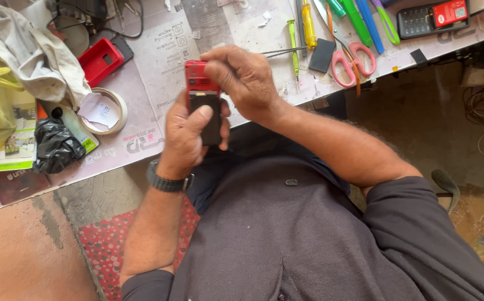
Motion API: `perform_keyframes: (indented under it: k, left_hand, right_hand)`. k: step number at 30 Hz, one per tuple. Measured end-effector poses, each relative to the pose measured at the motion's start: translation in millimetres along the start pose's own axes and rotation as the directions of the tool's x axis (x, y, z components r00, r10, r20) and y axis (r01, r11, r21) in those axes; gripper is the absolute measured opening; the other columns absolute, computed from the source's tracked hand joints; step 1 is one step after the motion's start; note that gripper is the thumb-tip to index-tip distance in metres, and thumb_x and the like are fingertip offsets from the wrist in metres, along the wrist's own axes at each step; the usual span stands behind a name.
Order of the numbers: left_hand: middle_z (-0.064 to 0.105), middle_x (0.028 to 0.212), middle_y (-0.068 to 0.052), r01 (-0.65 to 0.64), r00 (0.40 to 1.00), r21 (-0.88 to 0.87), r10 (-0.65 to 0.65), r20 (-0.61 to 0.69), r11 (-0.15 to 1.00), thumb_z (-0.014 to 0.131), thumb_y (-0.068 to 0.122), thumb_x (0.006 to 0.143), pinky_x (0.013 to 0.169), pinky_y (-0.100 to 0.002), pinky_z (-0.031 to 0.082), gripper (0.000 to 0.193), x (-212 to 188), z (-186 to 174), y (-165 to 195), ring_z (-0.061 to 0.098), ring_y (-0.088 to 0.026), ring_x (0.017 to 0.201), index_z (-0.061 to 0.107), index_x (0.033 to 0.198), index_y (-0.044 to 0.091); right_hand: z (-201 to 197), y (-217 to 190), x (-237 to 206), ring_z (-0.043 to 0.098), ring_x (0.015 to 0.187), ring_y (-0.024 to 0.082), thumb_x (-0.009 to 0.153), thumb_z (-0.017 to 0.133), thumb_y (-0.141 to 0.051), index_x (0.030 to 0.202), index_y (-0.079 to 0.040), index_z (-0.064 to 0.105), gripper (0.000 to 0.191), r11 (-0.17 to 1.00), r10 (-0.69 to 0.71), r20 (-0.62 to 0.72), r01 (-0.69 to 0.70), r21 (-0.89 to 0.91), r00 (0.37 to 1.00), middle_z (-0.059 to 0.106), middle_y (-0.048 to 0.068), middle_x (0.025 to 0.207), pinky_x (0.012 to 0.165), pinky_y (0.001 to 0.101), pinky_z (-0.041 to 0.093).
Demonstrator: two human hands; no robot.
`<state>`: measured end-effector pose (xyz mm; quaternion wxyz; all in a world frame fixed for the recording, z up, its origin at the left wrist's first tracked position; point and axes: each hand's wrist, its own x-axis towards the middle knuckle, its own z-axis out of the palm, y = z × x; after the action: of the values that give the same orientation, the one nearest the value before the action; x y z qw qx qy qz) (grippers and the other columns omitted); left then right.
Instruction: The person disassembles a red mobile phone using a screwdriver and a green tool, then cleans the interior with a brush. They reassemble the phone and apply tape to secure components.
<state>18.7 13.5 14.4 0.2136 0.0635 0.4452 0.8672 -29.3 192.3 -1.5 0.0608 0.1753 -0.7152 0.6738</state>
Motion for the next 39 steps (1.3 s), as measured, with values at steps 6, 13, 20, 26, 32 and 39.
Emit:
perform_keyframes:
  k: [6, 13, 20, 26, 32, 39]
  left_hand:
    - [0.064, 0.109, -0.02, -0.001, 1.0, -0.004, 0.001, -0.027, 1.0, 0.063, 0.022, 0.106, 0.056, -0.034, 0.058, 0.049, -1.2, 7.7, -8.6, 0.068, -0.022, 0.078, 0.044, 0.143, -0.002]
    - [0.064, 0.108, -0.021, -0.008, 0.999, 0.025, 0.009, -0.04, 1.0, 0.062, 0.021, 0.106, 0.054, -0.034, 0.058, 0.043, 0.8, 8.1, -9.5, 0.068, -0.023, 0.076, 0.045, 0.139, -0.003]
    - [0.064, 0.109, -0.02, -0.009, 0.999, 0.016, 0.01, -0.043, 1.0, 0.061, 0.019, 0.106, 0.054, -0.035, 0.057, 0.044, -1.4, 2.0, -2.7, 0.068, -0.023, 0.076, 0.044, 0.141, -0.002]
    - [0.065, 0.11, -0.02, 0.002, 1.0, -0.031, -0.001, 0.031, 1.0, 0.062, 0.022, 0.106, 0.055, -0.035, 0.058, 0.049, 0.5, 1.9, -6.6, 0.068, -0.023, 0.078, 0.043, 0.145, -0.001]
    - [0.064, 0.11, -0.02, 0.006, 0.995, -0.024, -0.004, 0.101, 1.0, 0.065, 0.022, 0.106, 0.055, -0.034, 0.057, 0.05, -5.1, -0.5, -4.5, 0.067, -0.023, 0.076, 0.045, 0.147, 0.001]
    - [0.065, 0.112, -0.018, -0.111, 0.991, 0.159, 0.098, 0.093, 0.981, 0.059, 0.017, 0.107, 0.062, -0.032, 0.059, 0.04, -7.4, -5.3, -4.3, 0.068, -0.02, 0.08, 0.047, 0.142, 0.002]
  right_hand:
    - [-6.6, 3.6, 15.6, 0.063, 0.069, 0.009, 0.112, 0.06, -0.036, 0.105, -0.002, 0.071, 0.037, 0.935, 0.183, 0.093, -0.202, 0.292, 0.979, 0.069, 0.003, 0.082, 0.057, 0.0248, 0.052]
    - [-2.4, -11.9, 10.4, 0.067, 0.064, 0.007, 0.108, 0.066, -0.032, 0.1, -0.003, 0.07, 0.031, 0.995, -0.019, 0.02, 0.021, -0.097, 1.0, 0.072, 0.001, 0.079, 0.051, 0.0215, 0.053]
    - [-24.2, -16.2, 15.7, 0.07, 0.073, 0.008, 0.108, 0.055, -0.029, 0.109, -0.002, 0.072, 0.032, 0.881, 0.287, 0.218, -0.346, 0.322, 0.933, 0.074, 0.0, 0.085, 0.067, 0.0241, 0.06]
    - [-7.7, -2.5, 1.2, 0.065, 0.066, 0.012, 0.114, 0.057, -0.033, 0.109, 0.002, 0.069, 0.038, 1.0, 0.008, -0.025, -0.008, -0.001, 1.0, 0.07, 0.006, 0.08, 0.058, 0.0273, 0.053]
    - [-27.4, 8.5, 13.4, 0.062, 0.065, 0.015, 0.111, 0.06, -0.031, 0.103, 0.004, 0.072, 0.038, 0.745, 0.317, 0.275, -0.418, 0.52, 0.908, 0.071, 0.008, 0.082, 0.059, 0.0284, 0.053]
    - [-13.9, -16.0, -10.0, 0.07, 0.087, 0.015, 0.115, 0.059, -0.027, 0.12, 0.003, 0.065, 0.031, 0.988, -0.153, 0.108, 0.153, 0.011, 0.982, 0.071, 0.007, 0.098, 0.078, 0.0289, 0.058]
